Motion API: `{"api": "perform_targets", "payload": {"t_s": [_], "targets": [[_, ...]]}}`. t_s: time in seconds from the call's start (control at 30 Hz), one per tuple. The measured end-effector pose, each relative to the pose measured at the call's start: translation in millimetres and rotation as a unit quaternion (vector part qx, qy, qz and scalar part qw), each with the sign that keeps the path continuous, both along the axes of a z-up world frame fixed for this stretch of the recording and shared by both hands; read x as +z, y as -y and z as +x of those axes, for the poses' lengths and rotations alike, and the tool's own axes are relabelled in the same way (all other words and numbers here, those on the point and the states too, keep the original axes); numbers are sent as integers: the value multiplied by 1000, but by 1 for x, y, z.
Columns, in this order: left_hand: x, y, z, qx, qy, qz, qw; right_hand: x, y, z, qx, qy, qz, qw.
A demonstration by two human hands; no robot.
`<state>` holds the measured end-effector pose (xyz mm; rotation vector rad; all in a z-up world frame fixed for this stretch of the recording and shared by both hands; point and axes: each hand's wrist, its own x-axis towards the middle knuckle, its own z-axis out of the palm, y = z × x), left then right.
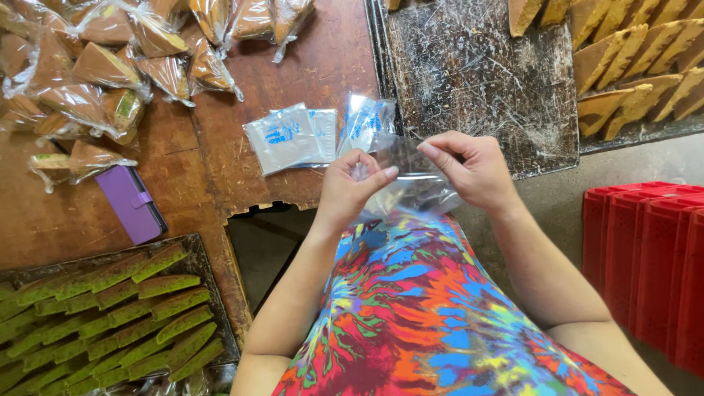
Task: The person takes baked triangular slices from a tray and places them into individual plastic bags by hand.
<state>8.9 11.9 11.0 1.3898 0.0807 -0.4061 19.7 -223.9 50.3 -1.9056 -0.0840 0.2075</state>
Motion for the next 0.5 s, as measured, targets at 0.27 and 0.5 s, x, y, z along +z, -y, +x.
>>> {"api": "perform_targets", "payload": {"t_s": [0.27, 0.5], "targets": [[-4, 12, 0, -150, 44, 159, 975, 2, 15, 22, 106, -35, -90, 990], [0, 27, -6, -15, 28, 185, 982, -11, 11, -1, -37, -25, -62, 997]]}}
